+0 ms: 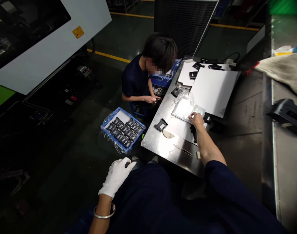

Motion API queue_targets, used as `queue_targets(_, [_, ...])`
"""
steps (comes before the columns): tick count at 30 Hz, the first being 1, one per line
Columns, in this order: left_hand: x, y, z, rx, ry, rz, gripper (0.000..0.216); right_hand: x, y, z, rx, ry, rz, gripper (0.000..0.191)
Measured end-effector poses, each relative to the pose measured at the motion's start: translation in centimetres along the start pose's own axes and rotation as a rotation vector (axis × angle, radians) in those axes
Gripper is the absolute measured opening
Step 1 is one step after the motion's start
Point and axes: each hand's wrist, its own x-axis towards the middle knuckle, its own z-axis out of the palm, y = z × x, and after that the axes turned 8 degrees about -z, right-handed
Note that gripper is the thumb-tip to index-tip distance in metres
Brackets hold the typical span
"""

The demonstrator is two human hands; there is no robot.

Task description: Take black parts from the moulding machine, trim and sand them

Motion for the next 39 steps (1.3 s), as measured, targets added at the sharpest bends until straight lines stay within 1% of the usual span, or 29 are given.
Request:
queue_targets(2, [0.2, 0.1, -0.1, 0.001, -0.007, 0.002, 0.041, 0.2, 0.2, -0.5, -0.031, -0.038, -0.036, 0.038])
queue_targets(4, [0.4, 0.3, -0.2, 0.009, -0.014, 0.007, 0.041, 0.1, 0.1, -0.7, -0.064, -0.062, -0.073, 0.047])
queue_targets(6, [0.6, 0.5, -0.4, 0.015, -0.014, 0.017, 0.04, -0.4, -0.3, -0.5, -0.096, -0.061, -0.108, 0.054])
queue_targets(7, [0.7, 0.5, -0.4, 0.016, -0.012, 0.021, 0.04, -0.8, -0.5, -0.3, -0.111, -0.051, -0.127, 0.054])
queue_targets(12, [1.0, 0.6, -0.5, 0.024, -0.021, 0.016, 0.04, -3.0, -1.3, 1.3, -0.158, -0.012, -0.269, 0.031])
queue_targets(15, [1.2, 0.8, -0.6, 0.022, -0.032, 0.013, 0.04, -3.4, -1.5, 2.0, -0.183, -0.008, -0.312, 0.027])
queue_targets(20, [1.4, 0.9, -0.7, 0.014, -0.043, 0.006, 0.04, -3.3, -1.6, 2.2, -0.237, -0.028, -0.349, 0.021])
queue_targets(25, [1.7, 0.6, -0.3, 0.021, -0.029, 0.026, 0.039, -4.0, -2.0, 2.5, -0.263, -0.041, -0.349, 0.023])
queue_targets(31, [2.0, 0.5, 0.0, 0.016, -0.03, 0.035, 0.04, -4.3, -2.1, 3.1, -0.245, -0.046, -0.311, 0.024])
queue_targets(39, [2.0, 0.5, 0.1, 0.022, -0.042, 0.044, 0.038, -4.4, -2.2, 3.9, -0.141, -0.021, -0.233, 0.024])
